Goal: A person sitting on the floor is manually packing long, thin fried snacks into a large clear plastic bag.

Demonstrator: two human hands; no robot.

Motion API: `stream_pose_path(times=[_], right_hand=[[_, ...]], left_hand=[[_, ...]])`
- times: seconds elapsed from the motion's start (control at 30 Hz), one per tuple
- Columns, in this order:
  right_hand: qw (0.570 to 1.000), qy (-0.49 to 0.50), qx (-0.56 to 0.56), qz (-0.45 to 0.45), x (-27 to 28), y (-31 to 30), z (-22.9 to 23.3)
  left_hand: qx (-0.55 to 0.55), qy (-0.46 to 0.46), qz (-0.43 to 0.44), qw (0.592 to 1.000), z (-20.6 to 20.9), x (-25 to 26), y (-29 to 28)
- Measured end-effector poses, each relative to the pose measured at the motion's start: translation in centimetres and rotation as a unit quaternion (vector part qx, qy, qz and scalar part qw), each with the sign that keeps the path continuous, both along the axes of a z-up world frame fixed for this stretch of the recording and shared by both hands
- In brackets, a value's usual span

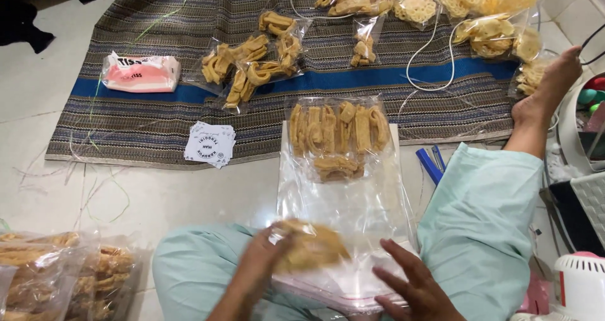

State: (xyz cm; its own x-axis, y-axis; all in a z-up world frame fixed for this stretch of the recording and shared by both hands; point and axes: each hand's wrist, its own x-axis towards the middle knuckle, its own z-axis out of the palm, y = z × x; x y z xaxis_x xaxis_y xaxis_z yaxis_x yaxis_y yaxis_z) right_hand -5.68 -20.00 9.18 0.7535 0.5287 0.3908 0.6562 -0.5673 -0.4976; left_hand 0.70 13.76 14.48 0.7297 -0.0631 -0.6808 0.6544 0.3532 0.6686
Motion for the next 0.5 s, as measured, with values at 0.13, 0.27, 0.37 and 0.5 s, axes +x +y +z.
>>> stream_pose_path(times=[0.13, 0.27, 0.37, 0.5], right_hand=[[0.989, 0.092, 0.069, -0.099, 0.5, 0.9, 1.4], [0.979, 0.128, 0.092, -0.129, 0.7, 0.1, -0.6], [0.978, 0.133, 0.03, -0.158, 0.6, -3.4, -7.4], [0.857, 0.43, 0.102, -0.264, 0.6, -9.7, -21.7]], left_hand=[[0.181, -0.125, 0.069, 0.973, -2.0, 5.7, 6.9], [0.2, -0.051, -0.022, 0.978, -7.1, 13.5, 12.8], [0.397, 0.029, -0.175, 0.9, -8.4, 18.9, 13.2], [0.553, -0.147, -0.107, 0.813, -14.0, 26.9, 12.8]])
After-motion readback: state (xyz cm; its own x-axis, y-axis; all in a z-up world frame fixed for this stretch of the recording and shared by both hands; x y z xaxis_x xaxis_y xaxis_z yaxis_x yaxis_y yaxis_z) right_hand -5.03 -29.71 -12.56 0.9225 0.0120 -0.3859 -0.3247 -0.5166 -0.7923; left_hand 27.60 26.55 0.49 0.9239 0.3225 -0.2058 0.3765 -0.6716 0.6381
